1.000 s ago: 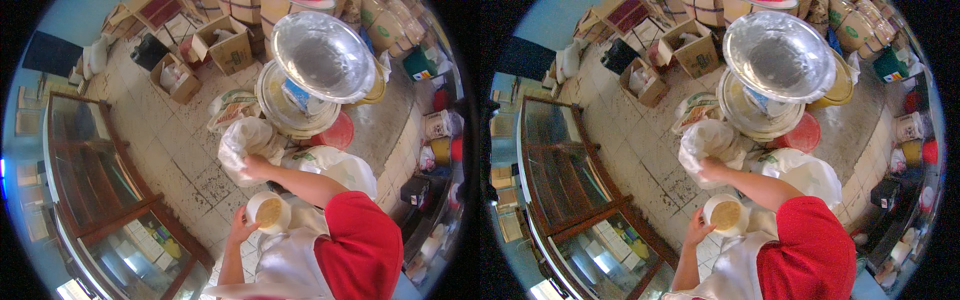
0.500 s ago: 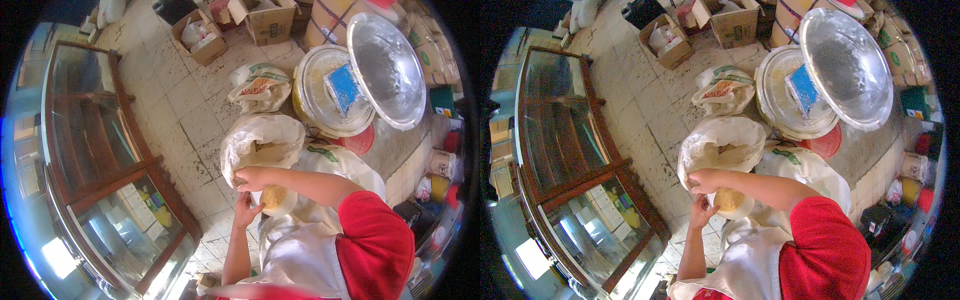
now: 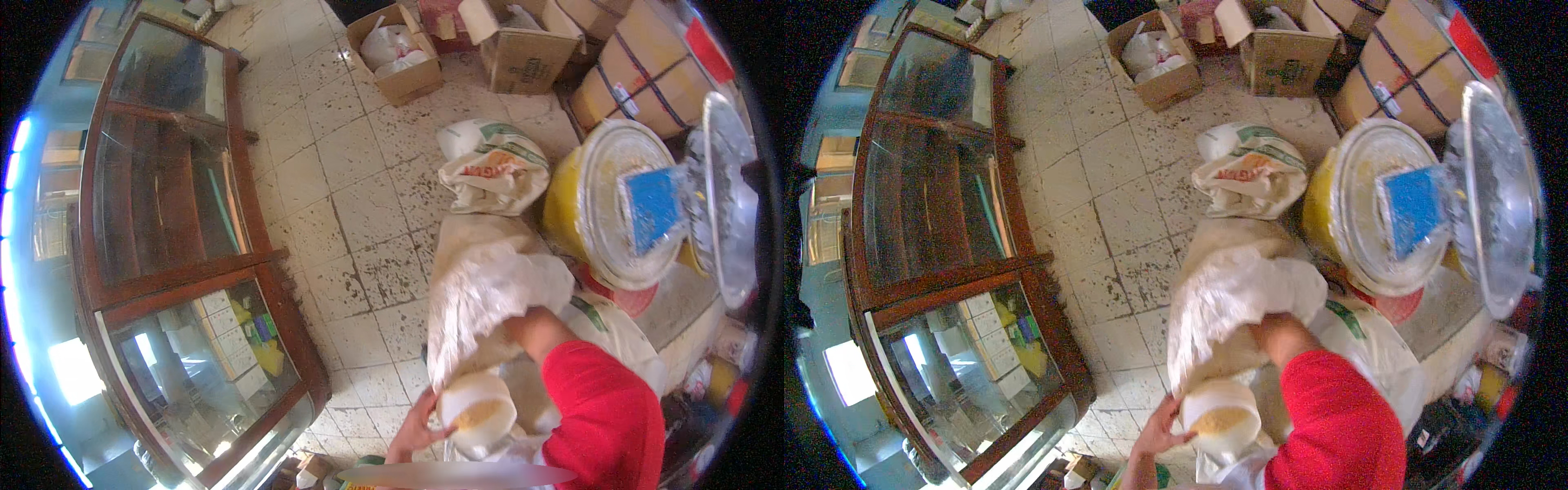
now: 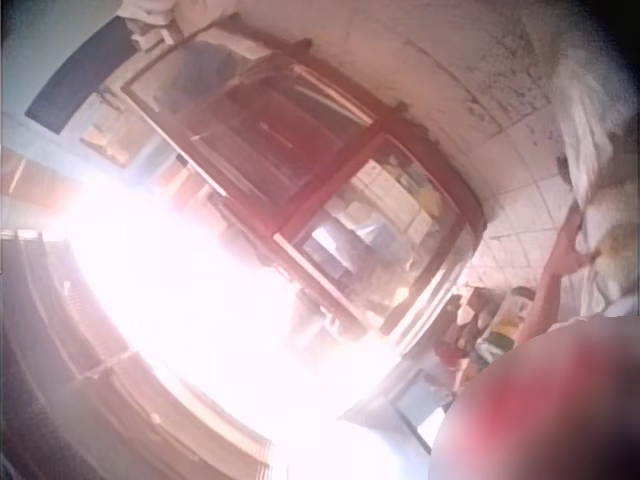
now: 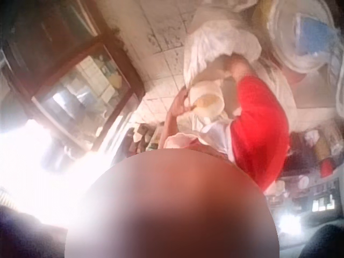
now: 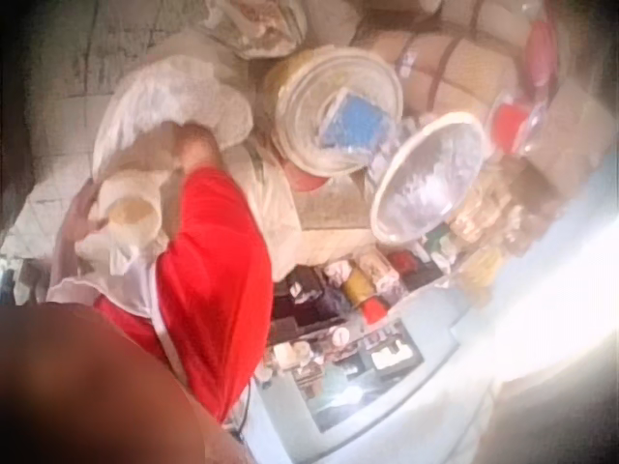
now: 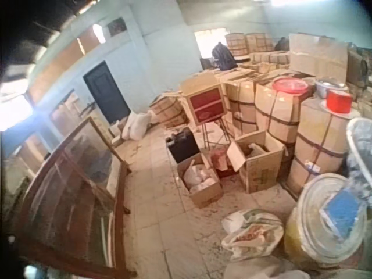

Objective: The person rolls out small dough balls into oval shapes using a rolling pin on a large metal table. They then retrieve a bowl of sesame seeds and sprinkle them over the flattened dough pieces.

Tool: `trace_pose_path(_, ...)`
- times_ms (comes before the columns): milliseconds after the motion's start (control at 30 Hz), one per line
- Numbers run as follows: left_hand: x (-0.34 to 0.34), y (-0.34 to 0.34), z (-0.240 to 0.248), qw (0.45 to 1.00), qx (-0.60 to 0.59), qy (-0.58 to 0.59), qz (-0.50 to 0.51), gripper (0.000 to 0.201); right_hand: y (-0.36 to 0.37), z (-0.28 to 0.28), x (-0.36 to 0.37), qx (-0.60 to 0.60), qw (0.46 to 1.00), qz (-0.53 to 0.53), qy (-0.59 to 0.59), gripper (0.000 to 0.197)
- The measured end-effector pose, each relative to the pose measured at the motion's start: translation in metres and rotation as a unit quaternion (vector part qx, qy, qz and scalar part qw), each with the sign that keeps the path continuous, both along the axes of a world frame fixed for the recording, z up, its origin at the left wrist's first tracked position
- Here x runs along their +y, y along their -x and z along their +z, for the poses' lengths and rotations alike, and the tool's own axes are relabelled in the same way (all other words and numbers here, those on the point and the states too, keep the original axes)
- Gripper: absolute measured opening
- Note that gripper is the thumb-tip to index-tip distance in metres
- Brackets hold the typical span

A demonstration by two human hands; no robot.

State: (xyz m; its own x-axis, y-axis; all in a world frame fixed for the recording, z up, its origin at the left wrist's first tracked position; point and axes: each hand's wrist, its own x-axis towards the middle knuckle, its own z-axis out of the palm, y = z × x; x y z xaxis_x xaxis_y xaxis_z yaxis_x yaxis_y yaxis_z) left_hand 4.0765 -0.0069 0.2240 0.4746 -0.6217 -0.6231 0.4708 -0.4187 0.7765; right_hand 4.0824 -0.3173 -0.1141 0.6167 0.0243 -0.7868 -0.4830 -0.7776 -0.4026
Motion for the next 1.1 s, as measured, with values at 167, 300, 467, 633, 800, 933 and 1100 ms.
trace_pose_path(167, 0.038, 0.033, -0.014, 0.987, -0.018, -0.126, -0.101, 0.103, 0.007, -0.048, -0.01, 0.052, 0.993, -0.043, 0.099, 0.043)
trace_pose_path(300, 0.044, 0.057, -0.016, 0.981, 0.036, -0.178, -0.061, 0.109, 0.022, -0.05, -0.026, 0.057, 0.985, -0.084, 0.138, 0.043)
trace_pose_path(467, 0.03, 0.038, 0.001, 0.993, 0.019, -0.115, 0.024, 0.093, 0.058, -0.027, -0.035, 0.069, 0.977, -0.122, 0.158, 0.044)
trace_pose_path(633, 0.028, 0.024, -0.002, 0.993, 0.045, -0.111, -0.005, 0.091, 0.061, -0.028, -0.035, 0.074, 0.972, -0.148, 0.165, 0.044)
trace_pose_path(800, 0.039, 0.035, -0.019, 0.978, 0.083, -0.169, -0.086, 0.119, 0.041, -0.06, -0.025, 0.078, 0.973, -0.153, 0.157, 0.045)
trace_pose_path(933, 0.037, 0.032, -0.017, 0.982, 0.075, -0.17, -0.046, 0.111, 0.027, -0.079, -0.007, 0.08, 0.974, -0.15, 0.147, 0.045)
trace_pose_path(1100, 0.019, 0.01, -0.007, 0.983, 0.067, -0.171, -0.024, 0.102, 0.013, -0.085, -0.003, 0.084, 0.972, -0.161, 0.147, 0.046)
